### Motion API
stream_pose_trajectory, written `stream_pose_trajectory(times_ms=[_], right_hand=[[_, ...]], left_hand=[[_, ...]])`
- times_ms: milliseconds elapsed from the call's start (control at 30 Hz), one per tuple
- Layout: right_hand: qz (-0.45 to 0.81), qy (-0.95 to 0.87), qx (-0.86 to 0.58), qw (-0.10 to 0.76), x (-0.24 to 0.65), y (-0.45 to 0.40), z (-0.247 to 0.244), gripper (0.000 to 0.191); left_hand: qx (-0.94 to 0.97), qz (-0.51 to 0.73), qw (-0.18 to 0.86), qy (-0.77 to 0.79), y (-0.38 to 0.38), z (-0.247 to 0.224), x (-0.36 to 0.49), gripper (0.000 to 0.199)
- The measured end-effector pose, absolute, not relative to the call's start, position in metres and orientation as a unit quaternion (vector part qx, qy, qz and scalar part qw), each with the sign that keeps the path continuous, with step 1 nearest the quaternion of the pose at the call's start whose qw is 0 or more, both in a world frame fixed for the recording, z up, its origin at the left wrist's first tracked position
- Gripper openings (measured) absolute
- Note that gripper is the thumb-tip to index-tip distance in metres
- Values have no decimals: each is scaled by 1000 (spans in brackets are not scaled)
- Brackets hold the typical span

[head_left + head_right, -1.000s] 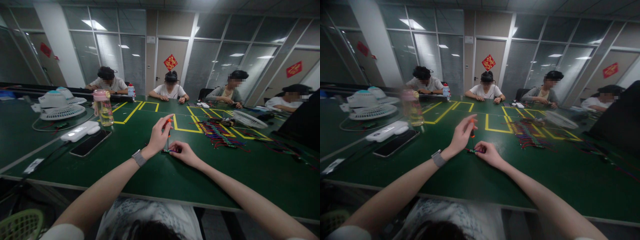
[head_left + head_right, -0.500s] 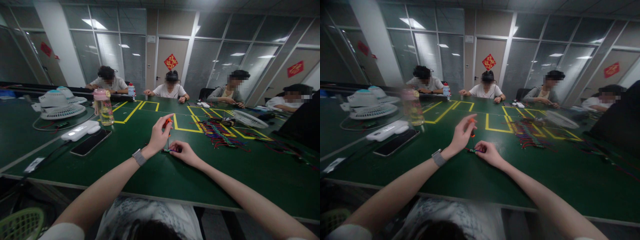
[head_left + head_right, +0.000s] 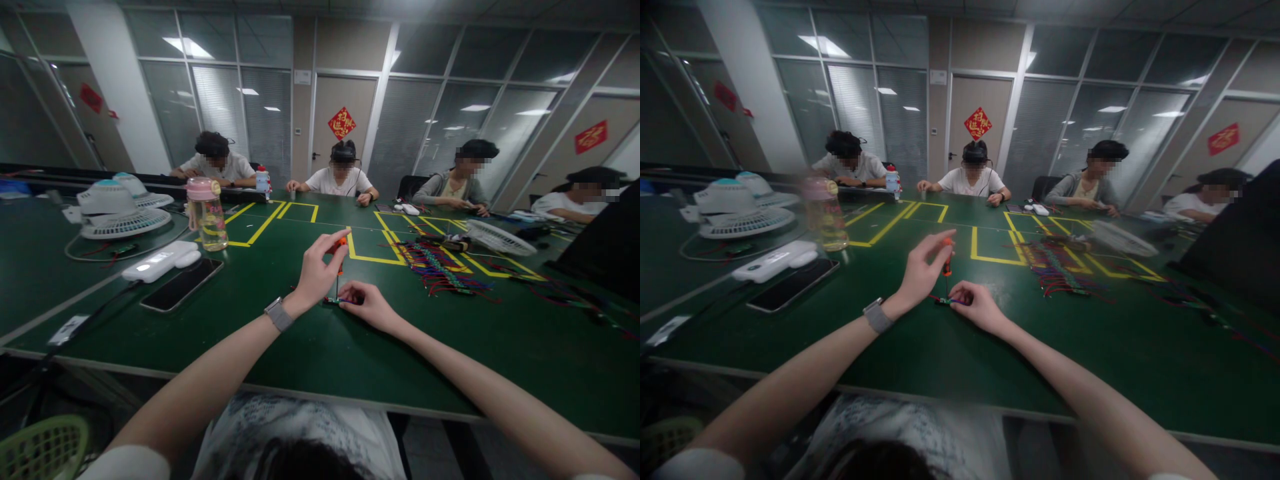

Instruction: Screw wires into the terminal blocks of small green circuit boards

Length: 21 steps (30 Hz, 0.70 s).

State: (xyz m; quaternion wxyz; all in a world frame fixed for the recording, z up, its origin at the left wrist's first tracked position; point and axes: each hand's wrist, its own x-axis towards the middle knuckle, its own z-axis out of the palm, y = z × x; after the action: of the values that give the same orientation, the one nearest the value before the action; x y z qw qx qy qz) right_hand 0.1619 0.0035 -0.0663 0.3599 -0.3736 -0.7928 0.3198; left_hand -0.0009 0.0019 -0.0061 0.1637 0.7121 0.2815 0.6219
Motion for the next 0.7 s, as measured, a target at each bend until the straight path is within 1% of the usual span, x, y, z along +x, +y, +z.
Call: stream_pose_trajectory(times_ms=[67,133,233,300,433,500,633,700], right_hand=[[320,-792,-372,362,162,4,-67,12],[320,-793,-370,364,163,4,-68,12],[320,-794,-367,364,164,5,-69,12],[321,-794,-367,362,164,5,-69,12],[322,-794,-368,362,163,5,-69,12],[323,-791,-369,365,163,5,-69,12],[325,-791,-368,365,163,5,-69,13],[326,-792,-366,364,163,5,-69,14]], left_hand=[[715,622,124,293,1,-5,-1,26],[720,617,111,297,0,-5,-1,26],[724,614,152,277,0,-5,-1,32],[718,619,170,269,1,-4,-1,33],[706,631,102,306,1,-3,-2,25],[706,630,87,313,1,-3,-2,23],[715,626,157,270,3,-4,-2,34],[709,632,171,263,2,-4,-2,33]])
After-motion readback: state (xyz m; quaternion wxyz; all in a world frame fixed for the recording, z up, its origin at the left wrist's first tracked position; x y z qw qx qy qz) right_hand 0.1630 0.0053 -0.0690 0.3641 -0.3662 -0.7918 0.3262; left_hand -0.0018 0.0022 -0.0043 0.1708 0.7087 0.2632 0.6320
